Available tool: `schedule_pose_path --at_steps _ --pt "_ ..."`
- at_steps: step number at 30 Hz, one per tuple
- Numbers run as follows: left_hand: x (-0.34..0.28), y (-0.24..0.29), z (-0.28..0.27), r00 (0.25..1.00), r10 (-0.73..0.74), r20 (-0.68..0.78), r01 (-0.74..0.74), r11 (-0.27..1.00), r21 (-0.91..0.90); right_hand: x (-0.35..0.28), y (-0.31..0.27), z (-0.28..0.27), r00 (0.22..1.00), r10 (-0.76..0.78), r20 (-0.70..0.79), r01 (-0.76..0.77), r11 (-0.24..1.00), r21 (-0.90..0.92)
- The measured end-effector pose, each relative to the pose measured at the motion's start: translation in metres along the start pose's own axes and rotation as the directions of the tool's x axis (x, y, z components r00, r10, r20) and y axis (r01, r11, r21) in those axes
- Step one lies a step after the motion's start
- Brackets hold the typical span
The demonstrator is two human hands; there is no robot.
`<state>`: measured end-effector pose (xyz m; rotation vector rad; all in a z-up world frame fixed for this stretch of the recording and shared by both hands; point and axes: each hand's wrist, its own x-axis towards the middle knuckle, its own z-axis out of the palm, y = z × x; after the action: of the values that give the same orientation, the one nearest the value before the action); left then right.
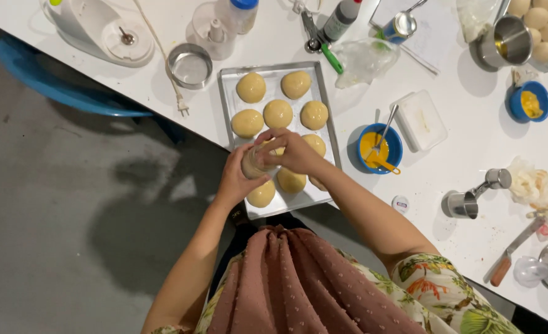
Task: Apply egg wash to bun dough on a tray and sprinkle with sesame seeds.
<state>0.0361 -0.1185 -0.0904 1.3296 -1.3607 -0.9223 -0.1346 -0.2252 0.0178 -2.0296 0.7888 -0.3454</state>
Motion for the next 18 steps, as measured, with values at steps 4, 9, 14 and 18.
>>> schedule_pose_path --at_steps 4,9,14,18 --pt "-0.002 -0.009 -0.007 0.999 -0.022 -0.031 0.022 1.0 -0.013 0.008 0.036 -0.027 0.988 0.151 0.04 -0.156 0.925 0.347" --pt "-0.012 -0.002 -0.024 0.991 -0.1 -0.089 0.099 0.995 -0.013 0.024 0.098 -0.049 0.908 0.334 -0.252 -0.238 0.907 0.346" --pt "-0.023 -0.001 -0.033 0.982 -0.154 -0.111 0.152 0.988 -0.029 0.041 0.138 -0.031 0.855 0.315 -0.413 -0.392 0.913 -0.115" --pt "-0.03 -0.001 -0.037 0.982 -0.14 -0.128 0.141 0.99 0.001 0.047 0.157 -0.02 0.848 0.292 -0.441 -0.419 0.881 -0.221"
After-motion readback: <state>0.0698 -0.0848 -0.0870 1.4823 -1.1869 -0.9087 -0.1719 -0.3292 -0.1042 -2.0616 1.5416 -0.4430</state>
